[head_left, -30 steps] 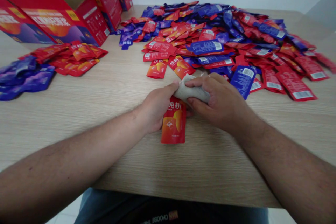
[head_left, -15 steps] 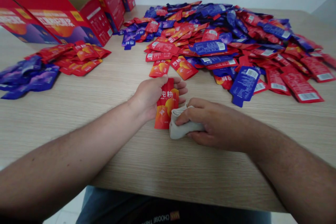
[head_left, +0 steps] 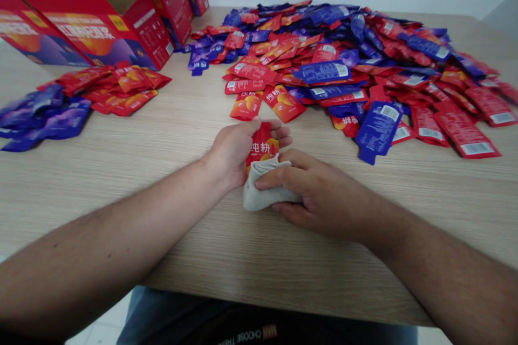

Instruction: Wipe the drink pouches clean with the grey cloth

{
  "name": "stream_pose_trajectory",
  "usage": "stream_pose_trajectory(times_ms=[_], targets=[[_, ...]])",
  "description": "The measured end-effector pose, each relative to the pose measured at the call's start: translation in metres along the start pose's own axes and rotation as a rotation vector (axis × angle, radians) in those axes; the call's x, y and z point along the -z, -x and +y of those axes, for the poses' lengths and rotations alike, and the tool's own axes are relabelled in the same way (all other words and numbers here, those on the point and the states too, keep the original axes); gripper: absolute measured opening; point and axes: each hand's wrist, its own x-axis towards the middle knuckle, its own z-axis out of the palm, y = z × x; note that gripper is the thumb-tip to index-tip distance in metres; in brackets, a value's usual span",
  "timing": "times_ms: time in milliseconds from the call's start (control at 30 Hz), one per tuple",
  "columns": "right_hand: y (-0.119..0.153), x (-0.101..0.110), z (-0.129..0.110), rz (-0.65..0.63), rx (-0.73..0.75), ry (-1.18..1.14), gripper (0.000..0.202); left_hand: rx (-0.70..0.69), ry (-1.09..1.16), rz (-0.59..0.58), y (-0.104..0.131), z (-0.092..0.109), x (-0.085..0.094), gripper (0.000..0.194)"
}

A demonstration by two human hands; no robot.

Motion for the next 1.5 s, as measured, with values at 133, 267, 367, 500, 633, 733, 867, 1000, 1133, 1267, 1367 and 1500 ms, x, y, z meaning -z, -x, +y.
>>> stream_pose_trajectory(times_ms=[133,267,367,500,633,733,867,1000,1133,1267,1367,1500], targets=[[-0.004,0.002,0.007,0.119,-0.055,0.087,0.037,0.01,-0.008,-0.014,0.002,0.0,0.0,0.036],[-0.01,0.004,0.019,0.337,-0.181,0.236,0.04,0.06,-0.014,-0.139,0.009,0.0,-0.004,0.04],[-0.011,0.003,0.022,0.384,-0.193,0.265,0.038,0.066,-0.004,-0.144,0.012,-0.003,-0.007,0.034],[-0.009,0.005,0.021,0.445,-0.163,0.214,0.035,0.036,0.005,-0.079,0.011,-0.004,-0.007,0.024],[-0.007,0.014,0.021,0.505,-0.199,0.174,0.033,0.058,0.009,-0.14,0.013,0.002,-0.002,0.033],[-0.006,0.02,0.022,0.515,-0.219,0.17,0.034,0.064,0.025,-0.121,0.015,0.007,0.003,0.034],[-0.005,0.022,0.024,0.521,-0.24,0.182,0.035,0.076,0.047,-0.155,0.015,0.007,0.006,0.033],[-0.003,0.024,0.025,0.528,-0.257,0.191,0.034,0.042,0.049,-0.156,0.015,0.006,0.003,0.038],[0.0,0.037,0.021,0.559,-0.233,0.186,0.032,-0.092,0.018,-0.145,0.01,0.005,0.001,0.028],[0.004,0.049,0.017,0.5,-0.182,0.138,0.033,-0.232,-0.11,-0.131,0.003,0.002,0.004,0.024],[0.003,0.043,0.019,0.287,-0.121,0.124,0.033,-0.262,-0.147,-0.089,0.001,0.001,0.004,0.02],[-0.003,0.022,0.027,0.272,-0.117,0.124,0.033,-0.265,-0.121,-0.04,0.001,0.001,0.002,0.011]])
